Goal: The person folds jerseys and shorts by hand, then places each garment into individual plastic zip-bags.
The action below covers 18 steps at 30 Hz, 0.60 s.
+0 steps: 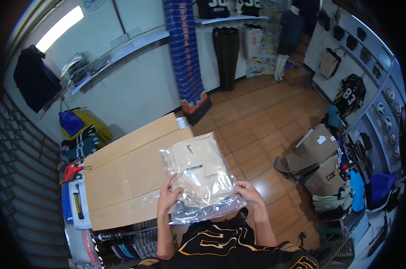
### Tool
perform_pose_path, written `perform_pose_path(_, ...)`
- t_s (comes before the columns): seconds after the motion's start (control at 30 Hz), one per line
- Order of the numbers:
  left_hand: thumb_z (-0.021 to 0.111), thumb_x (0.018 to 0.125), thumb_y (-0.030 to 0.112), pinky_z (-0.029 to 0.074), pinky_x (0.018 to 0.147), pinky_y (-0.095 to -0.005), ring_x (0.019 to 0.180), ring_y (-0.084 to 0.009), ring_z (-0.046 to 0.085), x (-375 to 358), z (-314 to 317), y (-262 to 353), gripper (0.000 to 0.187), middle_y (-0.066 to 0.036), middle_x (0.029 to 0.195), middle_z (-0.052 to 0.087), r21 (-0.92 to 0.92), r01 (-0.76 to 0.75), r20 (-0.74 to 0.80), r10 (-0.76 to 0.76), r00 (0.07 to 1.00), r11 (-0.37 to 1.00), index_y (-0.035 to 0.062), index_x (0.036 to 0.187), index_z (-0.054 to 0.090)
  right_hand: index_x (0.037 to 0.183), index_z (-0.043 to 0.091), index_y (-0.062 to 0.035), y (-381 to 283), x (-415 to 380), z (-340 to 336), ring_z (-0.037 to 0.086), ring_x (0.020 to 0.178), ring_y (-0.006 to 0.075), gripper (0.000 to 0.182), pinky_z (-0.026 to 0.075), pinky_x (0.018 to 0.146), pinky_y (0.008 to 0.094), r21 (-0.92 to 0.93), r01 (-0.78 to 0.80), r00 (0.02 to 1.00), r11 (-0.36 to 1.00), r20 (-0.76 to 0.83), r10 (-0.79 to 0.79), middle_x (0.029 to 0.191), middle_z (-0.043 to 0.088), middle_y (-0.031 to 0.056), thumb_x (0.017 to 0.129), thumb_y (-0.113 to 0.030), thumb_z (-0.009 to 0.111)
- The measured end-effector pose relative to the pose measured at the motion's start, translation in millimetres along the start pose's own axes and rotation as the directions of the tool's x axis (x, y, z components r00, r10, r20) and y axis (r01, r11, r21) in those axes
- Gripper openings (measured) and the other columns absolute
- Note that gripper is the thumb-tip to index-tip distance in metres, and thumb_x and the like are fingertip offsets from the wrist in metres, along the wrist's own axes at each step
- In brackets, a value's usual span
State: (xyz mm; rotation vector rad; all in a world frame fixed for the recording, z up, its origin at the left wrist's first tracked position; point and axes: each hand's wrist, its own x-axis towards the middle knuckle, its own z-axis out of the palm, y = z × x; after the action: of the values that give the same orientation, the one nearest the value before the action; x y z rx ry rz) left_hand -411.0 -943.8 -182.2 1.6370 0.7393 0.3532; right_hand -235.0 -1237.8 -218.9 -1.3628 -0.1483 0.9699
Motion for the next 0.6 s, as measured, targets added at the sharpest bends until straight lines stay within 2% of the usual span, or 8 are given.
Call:
perform_pose_path(0.07, 0.071, 0.074, 0.004, 0.052, 0.073, -0.0329, 0.090, -0.0191, 0.062, 1.2, 33.9, 22.0, 0.061, -0.015, 0.101, 0.066, 0.155, -0.050, 0.130, 0.029, 0.991, 0.987, 0.0104, 0.133, 0.061, 0.094, 0.069, -0.0022, -10.7, -18.0, -32.9, 0.058, 0.062, 0.0063, 0.013, 0.046, 0.058, 0.0204, -0.026, 0.013, 1.000, 1.000, -0.006, -0.014, 0.077, 0.066, 0.0001, 0.082, -0.002, 0.067)
perform_pose_path(0.1, 0.069, 0.074, 0.004, 0.052, 0.074, -0.0317, 0.085, -0.0169, 0.060, -0.6, 55.0, 38.3, 0.055, -0.011, 0.096, 0.065, 0.051, 0.089, 0.151, -0.096, 0.984, 0.995, 0.0083, 0.128, 0.064, 0.093, 0.069, -0.0017, -16.1, -28.1, -48.0, 0.059, 0.065, 0.0068, 0.012, 0.047, 0.060, 0.0211, -0.029, -0.020, 1.000, 0.999, -0.019, 0.019, 0.078, 0.067, 0.0009, 0.082, -0.003, 0.067)
perform_pose_path(0.13, 0.069, 0.074, 0.004, 0.052, 0.074, -0.0317, 0.085, -0.0169, 0.060, -2.0, 75.1, 54.8, 0.055, -0.011, 0.096, 0.065, 0.050, 0.088, 0.166, -0.095, 0.982, 0.995, 0.0083, 0.128, 0.064, 0.093, 0.069, -0.0012, -17.3, -36.9, -63.9, 0.061, 0.068, 0.0073, 0.011, 0.049, 0.063, 0.0219, -0.027, -0.056, 0.998, 0.998, -0.032, 0.055, 0.080, 0.068, 0.0018, 0.082, -0.003, 0.066)
perform_pose_path(0.23, 0.068, 0.074, 0.008, 0.051, 0.082, -0.0323, 0.090, -0.0196, 0.063, 6.9, 136.3, 78.1, 0.052, -0.012, 0.099, 0.068, 0.171, 0.239, 0.233, -0.275, 0.933, 0.956, 0.0047, 0.126, 0.065, 0.092, 0.068, -0.0031, 2.8, -46.9, -130.5, 0.057, 0.066, 0.0066, 0.008, 0.046, 0.060, 0.0228, -0.031, -0.078, 0.997, 0.996, -0.004, 0.078, 0.079, 0.065, -0.0004, 0.084, -0.005, 0.066)
perform_pose_path(0.3, 0.068, 0.074, 0.013, 0.049, 0.090, -0.0336, 0.097, -0.0219, 0.064, 19.5, 178.5, 67.0, 0.051, -0.013, 0.103, 0.069, 0.229, -0.065, 0.353, -0.021, 0.935, 0.971, 0.0010, 0.123, 0.065, 0.095, 0.066, -0.0049, 14.8, -55.7, -165.6, 0.055, 0.067, 0.0061, 0.009, 0.043, 0.060, 0.0223, -0.039, -0.079, 0.995, 0.996, 0.049, 0.081, 0.079, 0.064, -0.0019, 0.087, -0.008, 0.067)
perform_pose_path(0.47, 0.071, 0.073, 0.017, 0.048, 0.094, -0.0334, 0.102, -0.0241, 0.064, 24.3, 274.6, 85.8, 0.052, -0.016, 0.109, 0.069, 0.236, -0.103, 0.530, -0.039, 0.847, 0.966, -0.0042, 0.120, 0.064, 0.098, 0.065, -0.0065, 26.6, -90.1, -231.2, 0.062, 0.084, 0.0067, 0.011, 0.049, 0.077, 0.0223, 0.002, -0.140, 0.985, 0.990, 0.099, 0.140, 0.090, 0.065, -0.0030, 0.093, -0.015, 0.067)
perform_pose_path(0.53, 0.072, 0.073, 0.017, 0.049, 0.094, -0.0334, 0.102, -0.0243, 0.064, 28.1, 300.7, 96.1, 0.054, -0.017, 0.108, 0.069, 0.169, -0.088, 0.574, -0.025, 0.819, 0.982, -0.0063, 0.121, 0.063, 0.101, 0.064, -0.0079, 24.9, -98.9, -245.4, 0.060, 0.088, 0.0059, 0.019, 0.048, 0.079, 0.0219, 0.318, -0.252, 0.968, 0.914, 0.090, 0.236, 0.093, 0.064, -0.0034, 0.096, -0.026, 0.067)
perform_pose_path(0.6, 0.071, 0.074, 0.016, 0.049, 0.093, -0.0337, 0.101, -0.0230, 0.064, 46.4, 318.6, 80.0, 0.054, -0.017, 0.107, 0.069, 0.168, -0.145, 0.600, 0.015, 0.800, 0.975, -0.0071, 0.123, 0.062, 0.103, 0.064, -0.0094, 29.5, -90.4, -254.4, 0.060, 0.091, 0.0059, 0.026, 0.048, 0.082, 0.0227, 0.266, -0.240, 0.963, 0.934, -0.059, 0.264, 0.094, 0.064, -0.0041, 0.097, -0.034, 0.065)
